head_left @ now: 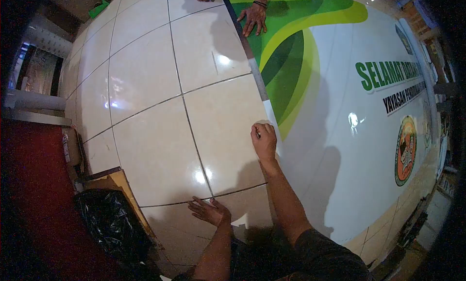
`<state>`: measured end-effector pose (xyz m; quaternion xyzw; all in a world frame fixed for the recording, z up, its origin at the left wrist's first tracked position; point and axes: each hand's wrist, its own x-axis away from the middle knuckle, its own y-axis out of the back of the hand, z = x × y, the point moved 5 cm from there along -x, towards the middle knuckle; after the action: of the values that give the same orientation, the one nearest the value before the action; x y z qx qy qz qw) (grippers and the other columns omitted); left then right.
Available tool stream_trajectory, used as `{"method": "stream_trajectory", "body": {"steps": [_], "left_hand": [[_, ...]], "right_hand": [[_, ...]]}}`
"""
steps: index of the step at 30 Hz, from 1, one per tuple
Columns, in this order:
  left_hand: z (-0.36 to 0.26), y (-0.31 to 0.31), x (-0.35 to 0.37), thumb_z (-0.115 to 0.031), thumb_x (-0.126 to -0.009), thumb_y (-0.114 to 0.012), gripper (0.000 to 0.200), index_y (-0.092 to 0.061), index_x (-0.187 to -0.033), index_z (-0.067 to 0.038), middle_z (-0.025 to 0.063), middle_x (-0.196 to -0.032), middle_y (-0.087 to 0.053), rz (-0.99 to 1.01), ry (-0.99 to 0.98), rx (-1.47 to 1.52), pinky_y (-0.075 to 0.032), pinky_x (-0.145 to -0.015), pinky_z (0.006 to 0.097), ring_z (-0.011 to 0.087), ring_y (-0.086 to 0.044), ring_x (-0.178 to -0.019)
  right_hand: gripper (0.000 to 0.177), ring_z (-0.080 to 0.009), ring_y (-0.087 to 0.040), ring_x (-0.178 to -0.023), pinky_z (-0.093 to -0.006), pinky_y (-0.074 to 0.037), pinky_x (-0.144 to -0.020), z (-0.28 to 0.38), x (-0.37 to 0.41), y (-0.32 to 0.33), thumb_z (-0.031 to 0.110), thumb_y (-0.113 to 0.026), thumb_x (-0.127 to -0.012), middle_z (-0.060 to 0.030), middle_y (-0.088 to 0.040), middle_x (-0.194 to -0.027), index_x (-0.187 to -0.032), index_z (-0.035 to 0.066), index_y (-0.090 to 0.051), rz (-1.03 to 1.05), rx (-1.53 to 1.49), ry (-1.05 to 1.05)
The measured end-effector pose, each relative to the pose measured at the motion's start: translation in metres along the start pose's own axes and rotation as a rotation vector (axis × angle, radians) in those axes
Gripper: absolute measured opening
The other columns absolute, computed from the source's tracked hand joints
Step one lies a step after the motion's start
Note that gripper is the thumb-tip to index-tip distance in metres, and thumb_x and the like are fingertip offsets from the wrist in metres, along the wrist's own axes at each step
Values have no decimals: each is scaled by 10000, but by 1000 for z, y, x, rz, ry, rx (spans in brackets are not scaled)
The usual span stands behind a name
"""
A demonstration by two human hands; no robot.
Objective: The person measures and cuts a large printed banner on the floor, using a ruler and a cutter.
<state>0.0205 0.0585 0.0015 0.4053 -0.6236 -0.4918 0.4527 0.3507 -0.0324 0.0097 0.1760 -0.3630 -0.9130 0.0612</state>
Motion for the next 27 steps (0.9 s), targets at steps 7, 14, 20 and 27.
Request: {"method": "stream_trajectory", "body": {"steps": [7, 14, 20, 27], "left_hand": [[-2, -1, 2, -517, -1023, -256, 727, -129, -1575, -62, 262, -1617, -74, -28, -31, 1, -23, -1197, 570, 422, -53, -1503], [2, -5, 1, -541, -1028, -254, 733, -142, -1577, -68, 262, -1617, -94, -107, -63, -12, -46, -1190, 580, 426, -74, -1501], [5, -7, 0, -541, -1029, -266, 729, -145, -1578, -75, 257, -1619, -88, -73, -45, -39, -47, -1190, 582, 418, -76, -1503], [-1, -2, 2, -480, -1021, -304, 714, -116, -1577, -74, 259, -1621, -44, -43, -44, -10, -15, -1202, 560, 414, -31, -1507]], "right_hand": [[89, -299, -621, -763, -425, -500, -668, -10, -17, 8, 123, -702, -855, -113, -625, -822, -896, 55, -663, -68, -34, -44], [160, -329, -623, -767, -449, -517, -670, -21, -76, 3, 207, -708, -858, -128, -616, -821, -830, 76, -620, -124, 200, -89], [190, -309, -599, -739, -459, -483, -650, -32, -79, -15, 233, -724, -835, -91, -612, -776, -758, 109, -601, -205, 339, 44], [195, -282, -593, -763, -481, -429, -682, -20, -77, -7, 262, -742, -810, -36, -617, -742, -720, 158, -605, -252, 468, 64]]}}
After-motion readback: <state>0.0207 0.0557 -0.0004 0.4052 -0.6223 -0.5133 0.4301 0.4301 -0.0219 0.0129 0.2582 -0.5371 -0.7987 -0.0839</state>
